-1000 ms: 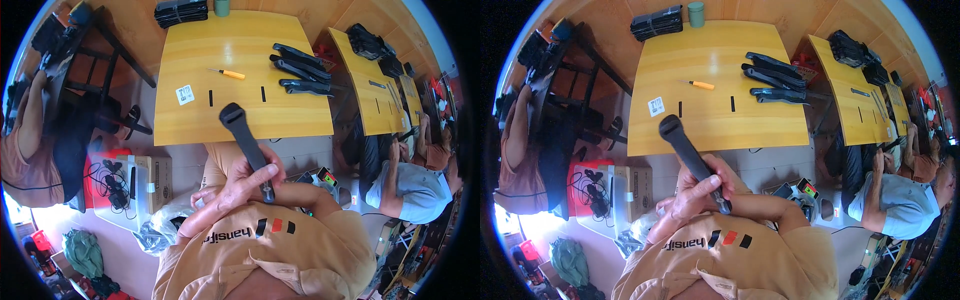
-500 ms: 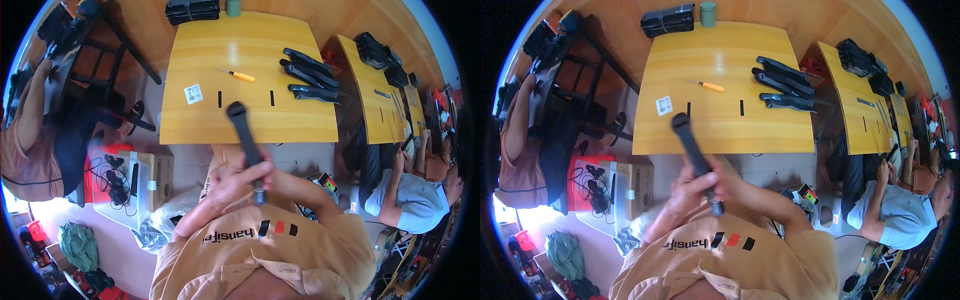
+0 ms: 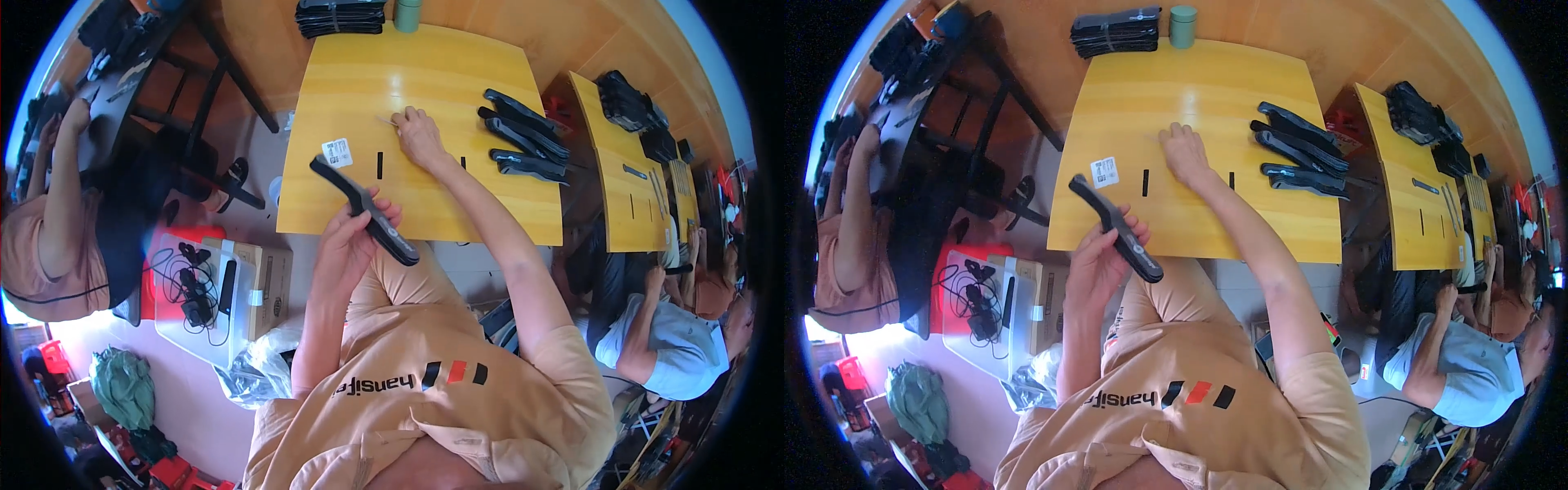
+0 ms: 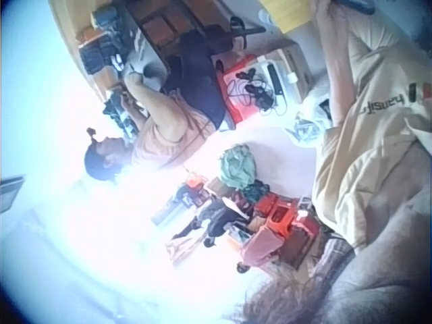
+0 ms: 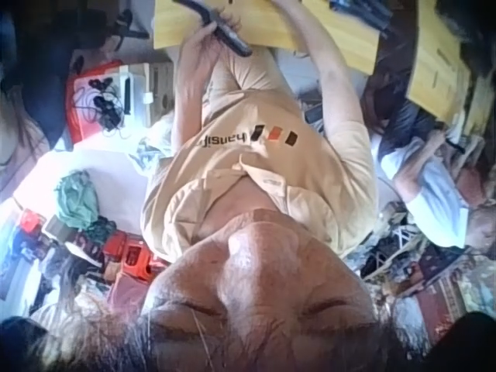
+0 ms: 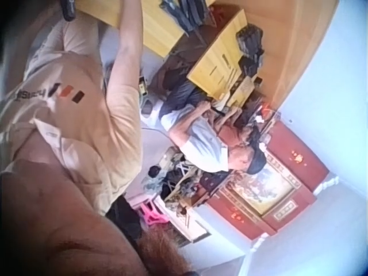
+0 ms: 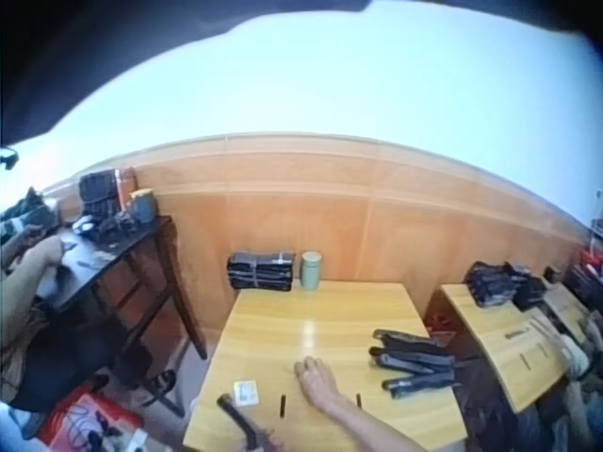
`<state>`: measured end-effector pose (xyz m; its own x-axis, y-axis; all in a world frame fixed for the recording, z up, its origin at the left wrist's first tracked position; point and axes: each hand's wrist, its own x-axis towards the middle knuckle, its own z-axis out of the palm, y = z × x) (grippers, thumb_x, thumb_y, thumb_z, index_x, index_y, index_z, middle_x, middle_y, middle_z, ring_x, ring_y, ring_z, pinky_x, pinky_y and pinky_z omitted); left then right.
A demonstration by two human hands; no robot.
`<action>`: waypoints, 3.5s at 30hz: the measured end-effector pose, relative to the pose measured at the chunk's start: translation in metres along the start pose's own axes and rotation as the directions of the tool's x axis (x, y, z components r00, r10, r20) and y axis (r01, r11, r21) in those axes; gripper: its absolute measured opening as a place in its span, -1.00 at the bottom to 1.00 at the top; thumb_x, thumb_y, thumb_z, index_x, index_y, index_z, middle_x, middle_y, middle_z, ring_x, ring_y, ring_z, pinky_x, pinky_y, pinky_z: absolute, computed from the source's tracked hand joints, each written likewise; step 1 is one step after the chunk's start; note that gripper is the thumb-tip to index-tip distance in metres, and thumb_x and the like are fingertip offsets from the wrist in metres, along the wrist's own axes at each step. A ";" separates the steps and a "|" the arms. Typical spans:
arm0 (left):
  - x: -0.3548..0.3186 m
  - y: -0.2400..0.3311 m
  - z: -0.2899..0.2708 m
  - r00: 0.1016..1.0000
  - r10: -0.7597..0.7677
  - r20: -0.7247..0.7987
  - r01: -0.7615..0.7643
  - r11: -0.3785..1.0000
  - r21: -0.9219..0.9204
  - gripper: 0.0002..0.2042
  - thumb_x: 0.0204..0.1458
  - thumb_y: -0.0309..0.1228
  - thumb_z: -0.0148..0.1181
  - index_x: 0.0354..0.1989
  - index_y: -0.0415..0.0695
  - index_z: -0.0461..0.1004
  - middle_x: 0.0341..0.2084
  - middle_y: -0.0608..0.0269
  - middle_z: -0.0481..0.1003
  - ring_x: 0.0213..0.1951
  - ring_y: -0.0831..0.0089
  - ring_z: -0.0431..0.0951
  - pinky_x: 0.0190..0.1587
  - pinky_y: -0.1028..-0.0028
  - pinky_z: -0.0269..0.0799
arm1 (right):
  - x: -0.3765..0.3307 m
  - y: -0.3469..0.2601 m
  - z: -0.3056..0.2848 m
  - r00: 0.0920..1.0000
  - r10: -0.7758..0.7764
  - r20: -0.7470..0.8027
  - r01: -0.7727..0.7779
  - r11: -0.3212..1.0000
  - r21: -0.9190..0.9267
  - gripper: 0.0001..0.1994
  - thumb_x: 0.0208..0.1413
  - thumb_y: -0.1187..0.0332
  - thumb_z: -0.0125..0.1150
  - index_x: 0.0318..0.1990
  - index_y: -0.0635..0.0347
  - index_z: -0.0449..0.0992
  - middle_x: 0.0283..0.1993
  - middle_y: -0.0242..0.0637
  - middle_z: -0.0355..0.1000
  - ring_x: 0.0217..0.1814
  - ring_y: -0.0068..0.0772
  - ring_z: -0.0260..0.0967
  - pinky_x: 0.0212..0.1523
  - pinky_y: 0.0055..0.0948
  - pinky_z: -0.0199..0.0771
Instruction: Assembling and preparing black textile straps and pleated fabric components using adhesive and a small tool.
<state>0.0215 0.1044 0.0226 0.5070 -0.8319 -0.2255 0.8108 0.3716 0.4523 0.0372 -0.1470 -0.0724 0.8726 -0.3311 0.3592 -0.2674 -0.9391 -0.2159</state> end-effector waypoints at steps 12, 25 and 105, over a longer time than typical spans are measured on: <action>0.014 -0.018 0.015 0.996 0.037 0.076 -0.046 0.991 0.127 -0.57 0.18 -0.45 -0.14 0.22 -0.01 -0.01 -0.25 0.13 0.40 -0.05 0.22 0.44 -0.01 0.23 0.40 | -0.125 -0.078 -0.159 0.970 0.212 0.123 -0.202 0.408 0.891 -0.80 -0.01 0.53 0.05 -0.18 0.24 0.42 -0.44 -0.50 0.23 -0.44 -0.70 0.18 -0.43 -0.71 0.14; 0.002 -0.032 0.026 0.993 0.113 -0.040 -0.094 0.942 0.323 -0.73 0.14 -0.38 -0.04 -0.06 -0.29 0.31 -0.30 0.18 0.48 -0.25 0.45 0.52 -0.14 0.47 0.45 | -0.166 -0.101 -0.178 0.957 0.186 0.223 -0.275 0.328 0.904 -0.90 -0.05 0.51 0.17 -0.32 0.24 0.48 -0.45 -0.44 0.37 -0.45 -0.65 0.24 -0.40 -0.65 0.21; 0.007 -0.023 0.048 0.990 -0.020 0.136 -0.008 0.979 0.202 -0.62 0.06 -0.53 0.04 0.06 -0.32 0.17 -0.18 0.09 0.41 -0.13 0.33 0.48 -0.08 0.43 0.45 | -0.155 -0.091 -0.208 0.973 0.161 0.167 -0.229 0.554 0.800 -0.49 -0.13 0.70 -0.10 0.06 0.18 0.39 -0.45 -0.27 0.16 -0.44 -0.44 0.13 -0.41 -0.60 0.17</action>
<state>-0.0076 0.0704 0.0523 0.4461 -0.8876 -0.1147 0.7307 0.2872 0.6193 -0.1589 -0.0288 0.0800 0.8739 -0.4580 0.1628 -0.0213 -0.3708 -0.9285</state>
